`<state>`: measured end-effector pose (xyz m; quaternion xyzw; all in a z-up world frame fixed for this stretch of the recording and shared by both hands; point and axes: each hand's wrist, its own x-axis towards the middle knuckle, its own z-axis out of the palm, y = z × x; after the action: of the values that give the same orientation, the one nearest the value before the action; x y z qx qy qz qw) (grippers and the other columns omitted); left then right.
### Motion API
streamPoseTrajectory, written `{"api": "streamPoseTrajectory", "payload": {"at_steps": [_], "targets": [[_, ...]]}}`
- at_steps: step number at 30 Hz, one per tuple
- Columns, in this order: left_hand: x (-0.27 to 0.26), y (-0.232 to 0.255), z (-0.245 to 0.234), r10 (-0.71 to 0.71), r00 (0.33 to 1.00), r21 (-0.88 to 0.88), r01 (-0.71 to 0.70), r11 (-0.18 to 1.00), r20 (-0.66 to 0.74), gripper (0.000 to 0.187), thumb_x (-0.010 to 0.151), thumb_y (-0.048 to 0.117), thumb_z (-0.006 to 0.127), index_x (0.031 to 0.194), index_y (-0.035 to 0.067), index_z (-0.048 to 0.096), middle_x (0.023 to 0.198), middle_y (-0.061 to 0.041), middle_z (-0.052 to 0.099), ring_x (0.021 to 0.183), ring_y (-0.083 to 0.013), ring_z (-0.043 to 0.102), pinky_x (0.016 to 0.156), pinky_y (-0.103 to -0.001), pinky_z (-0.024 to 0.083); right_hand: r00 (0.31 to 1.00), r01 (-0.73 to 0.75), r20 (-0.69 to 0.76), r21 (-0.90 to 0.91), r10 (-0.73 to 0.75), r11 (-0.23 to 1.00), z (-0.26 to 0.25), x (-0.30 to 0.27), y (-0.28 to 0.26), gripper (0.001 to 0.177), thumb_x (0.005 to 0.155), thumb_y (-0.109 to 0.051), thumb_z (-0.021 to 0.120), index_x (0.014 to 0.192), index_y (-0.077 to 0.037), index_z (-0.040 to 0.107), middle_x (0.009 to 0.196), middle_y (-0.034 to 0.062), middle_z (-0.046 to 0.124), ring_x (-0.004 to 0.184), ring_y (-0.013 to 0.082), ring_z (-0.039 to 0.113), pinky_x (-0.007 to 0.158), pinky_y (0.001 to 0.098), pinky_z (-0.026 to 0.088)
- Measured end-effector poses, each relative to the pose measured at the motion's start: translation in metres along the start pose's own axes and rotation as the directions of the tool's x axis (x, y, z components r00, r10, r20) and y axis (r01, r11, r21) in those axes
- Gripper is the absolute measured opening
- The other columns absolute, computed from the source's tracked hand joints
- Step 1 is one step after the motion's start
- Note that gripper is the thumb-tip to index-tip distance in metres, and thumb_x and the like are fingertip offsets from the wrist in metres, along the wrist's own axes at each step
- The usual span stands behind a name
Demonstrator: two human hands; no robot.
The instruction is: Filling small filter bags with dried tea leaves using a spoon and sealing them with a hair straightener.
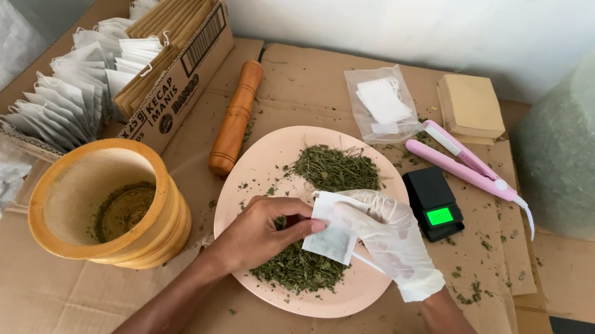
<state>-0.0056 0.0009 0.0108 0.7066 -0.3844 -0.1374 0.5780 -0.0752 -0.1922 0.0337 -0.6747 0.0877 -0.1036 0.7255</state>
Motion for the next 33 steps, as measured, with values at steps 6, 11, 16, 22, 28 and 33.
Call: {"api": "streamPoseTrajectory", "payload": {"at_steps": [6,11,16,22,28,33], "targets": [[0.003,0.007,-0.004,-0.036,0.998,-0.006,0.036,0.999,0.058,0.01,0.106,0.007,0.073,0.106,0.003,0.082,0.073,-0.012,0.076,0.065,-0.0178,0.063,0.068,-0.035,0.054,0.995,-0.104,0.014,-0.001,0.104,0.995,-0.012,0.008,0.011,0.031,0.076,0.002,0.096,0.104,0.006,0.085,0.091,0.0208,0.086,0.085,0.0309,0.088,0.075,0.0411,0.073],[-0.001,-0.009,-0.002,-0.013,1.0,-0.006,0.013,1.0,0.013,0.028,0.105,0.012,0.074,0.127,-0.003,0.069,0.088,-0.024,0.079,0.076,-0.0305,0.073,0.076,-0.045,0.059,0.977,-0.21,0.045,-0.003,0.21,0.978,-0.025,0.017,0.021,0.028,0.081,0.0,0.093,0.107,0.007,0.085,0.097,0.0255,0.086,0.087,0.0355,0.087,0.073,0.0436,0.073],[0.004,-0.014,-0.001,0.001,0.999,-0.058,-0.003,0.998,-0.036,0.019,0.107,0.01,0.071,0.125,0.003,0.072,0.082,-0.017,0.081,0.073,-0.0242,0.074,0.078,-0.042,0.06,0.962,-0.268,0.048,0.007,0.267,0.963,-0.025,0.019,0.035,0.026,0.086,-0.001,0.091,0.11,0.008,0.085,0.102,0.0291,0.086,0.089,0.0389,0.087,0.071,0.0455,0.073],[0.004,-0.017,0.002,-0.015,0.989,-0.108,-0.001,0.994,-0.148,0.007,0.106,0.006,0.072,0.105,0.001,0.077,0.074,-0.016,0.081,0.064,-0.0183,0.073,0.068,-0.036,0.063,0.94,-0.338,0.075,0.066,0.333,0.939,-0.03,0.022,0.034,0.022,0.09,-0.002,0.088,0.111,0.005,0.087,0.1,0.0274,0.086,0.084,0.0366,0.086,0.066,0.0469,0.072],[0.005,-0.015,0.004,-0.024,0.986,-0.144,0.0,0.99,-0.162,0.011,0.107,0.008,0.071,0.102,0.001,0.078,0.071,-0.016,0.081,0.06,-0.0178,0.072,0.062,-0.033,0.065,0.927,-0.374,-0.003,0.023,0.374,0.927,-0.02,0.022,0.005,0.032,0.1,-0.006,0.074,0.129,-0.009,0.088,0.091,0.0057,0.088,0.065,0.0023,0.076,0.047,0.0114,0.052],[0.004,-0.013,0.005,-0.025,0.985,-0.158,-0.002,0.987,-0.168,0.013,0.108,0.008,0.07,0.102,-0.001,0.078,0.071,-0.017,0.08,0.062,-0.0179,0.071,0.062,-0.034,0.065,0.981,-0.193,-0.003,-0.028,0.193,0.981,-0.022,0.016,0.019,0.024,0.094,-0.002,0.082,0.118,0.0,0.087,0.086,0.014,0.087,0.071,0.0134,0.081,0.057,0.0244,0.062]]}}
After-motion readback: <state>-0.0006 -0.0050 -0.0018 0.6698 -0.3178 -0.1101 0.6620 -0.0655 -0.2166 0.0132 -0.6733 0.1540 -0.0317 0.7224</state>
